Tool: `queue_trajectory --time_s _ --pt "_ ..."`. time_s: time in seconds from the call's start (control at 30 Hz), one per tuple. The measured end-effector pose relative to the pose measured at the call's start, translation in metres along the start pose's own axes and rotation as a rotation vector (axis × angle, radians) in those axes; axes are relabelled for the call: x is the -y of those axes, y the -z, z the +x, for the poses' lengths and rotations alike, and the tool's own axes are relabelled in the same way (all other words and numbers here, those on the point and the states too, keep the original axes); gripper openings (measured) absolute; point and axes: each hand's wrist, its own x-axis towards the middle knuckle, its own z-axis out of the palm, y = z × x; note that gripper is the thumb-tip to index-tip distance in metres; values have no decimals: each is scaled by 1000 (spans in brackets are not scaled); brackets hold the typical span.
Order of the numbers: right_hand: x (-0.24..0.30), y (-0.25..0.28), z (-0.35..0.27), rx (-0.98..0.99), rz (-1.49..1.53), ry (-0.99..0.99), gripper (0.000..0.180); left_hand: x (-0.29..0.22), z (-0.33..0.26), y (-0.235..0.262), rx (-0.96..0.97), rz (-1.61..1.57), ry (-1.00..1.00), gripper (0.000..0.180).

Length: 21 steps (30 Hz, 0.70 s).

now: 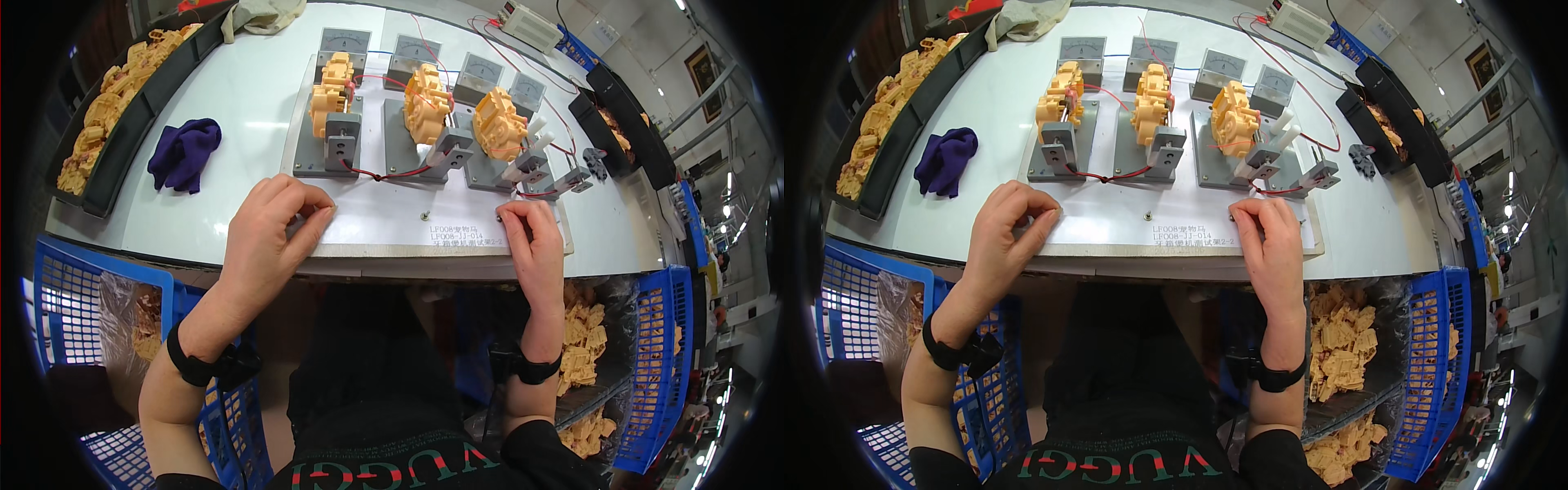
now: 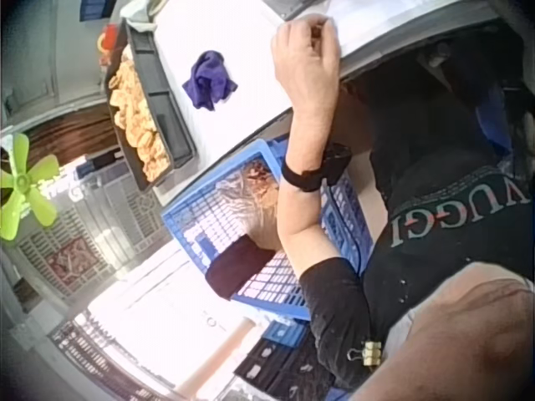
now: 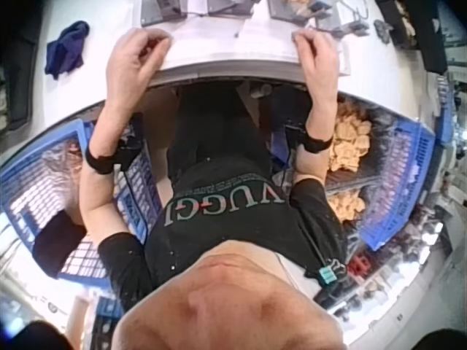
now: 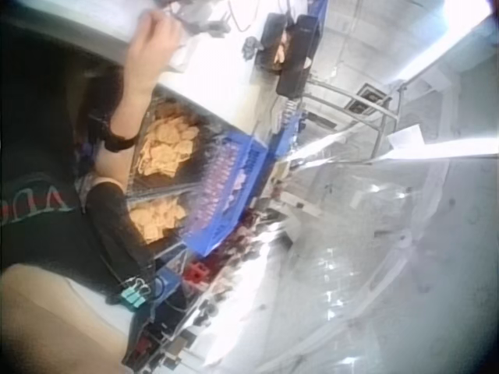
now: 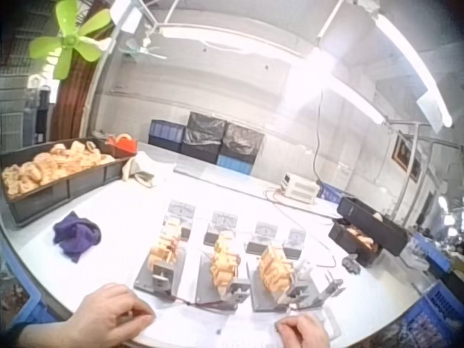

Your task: Inspecting and testing yellow plastic industrial components by placing them on a test fixture and sorting them into trays.

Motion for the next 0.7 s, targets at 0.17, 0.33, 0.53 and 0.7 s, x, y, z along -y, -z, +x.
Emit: queue_trajectory --time_s 0.17,0.33,0.53,0.7 --pt "0 2 -2 18 -12 9 8 1 0 0 -1 0 -5 7" --pt "-1 -2 -4 -17 -9 17 7 1 0 1 -4 0 -2 6" --pt "-1 -4 -7 -53 -16 10 9 -1 0 1 1 10 -1 6" --pt "-3 -5 -8 -65 -28 17 9 0 0 0 0 8 1 6"
